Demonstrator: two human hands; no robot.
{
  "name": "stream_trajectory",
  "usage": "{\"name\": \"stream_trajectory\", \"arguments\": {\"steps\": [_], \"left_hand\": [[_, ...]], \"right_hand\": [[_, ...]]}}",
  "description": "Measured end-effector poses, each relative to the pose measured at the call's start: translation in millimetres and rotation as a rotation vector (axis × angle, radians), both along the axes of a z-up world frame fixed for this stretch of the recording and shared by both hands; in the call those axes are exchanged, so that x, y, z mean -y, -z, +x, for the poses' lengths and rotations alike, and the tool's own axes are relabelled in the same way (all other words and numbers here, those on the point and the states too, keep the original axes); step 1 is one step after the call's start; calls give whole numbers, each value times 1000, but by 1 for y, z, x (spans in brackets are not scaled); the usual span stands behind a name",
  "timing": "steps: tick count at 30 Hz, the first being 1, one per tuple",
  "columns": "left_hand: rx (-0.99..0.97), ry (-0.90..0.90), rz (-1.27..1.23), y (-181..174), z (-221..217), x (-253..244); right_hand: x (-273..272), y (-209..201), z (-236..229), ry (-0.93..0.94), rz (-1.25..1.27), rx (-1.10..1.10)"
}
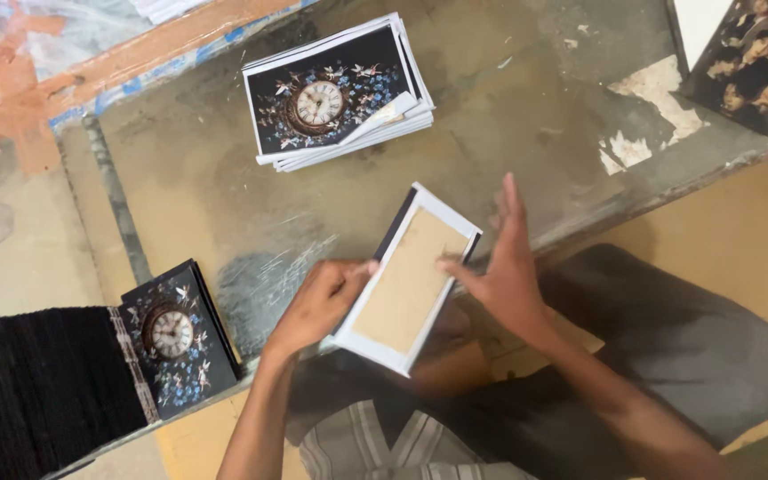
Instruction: The person assembles notebooks by inserting a beige inner cover into a black outer cover and pressing the edges to secure them. The person repeats this process for multiple units, stacking the finished notebooks on the table.
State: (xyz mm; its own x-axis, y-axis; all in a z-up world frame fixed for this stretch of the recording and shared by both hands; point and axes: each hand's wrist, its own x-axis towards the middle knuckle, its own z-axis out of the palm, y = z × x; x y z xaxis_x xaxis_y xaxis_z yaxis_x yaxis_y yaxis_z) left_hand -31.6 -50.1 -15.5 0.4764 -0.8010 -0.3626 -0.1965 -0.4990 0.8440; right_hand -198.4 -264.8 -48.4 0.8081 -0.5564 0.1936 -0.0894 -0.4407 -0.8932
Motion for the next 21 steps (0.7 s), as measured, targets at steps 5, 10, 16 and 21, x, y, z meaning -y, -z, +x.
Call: {"name": "stream_trajectory", "arguments": {"steps": [5,10,16,21], "left_hand": [[-439,24,-21,10,-7,-2],[-378,-220,-292,22,-13,24],[-610,-575,-447,46,-11,48],[-624,-692,-494,55,-11,52]], "right_hand": [[14,14,4,46,1025,-73],[20,31,10,-137,988,-70],[24,42,23,73,947,-202],[36,35,30,-34,948,-244]]}}
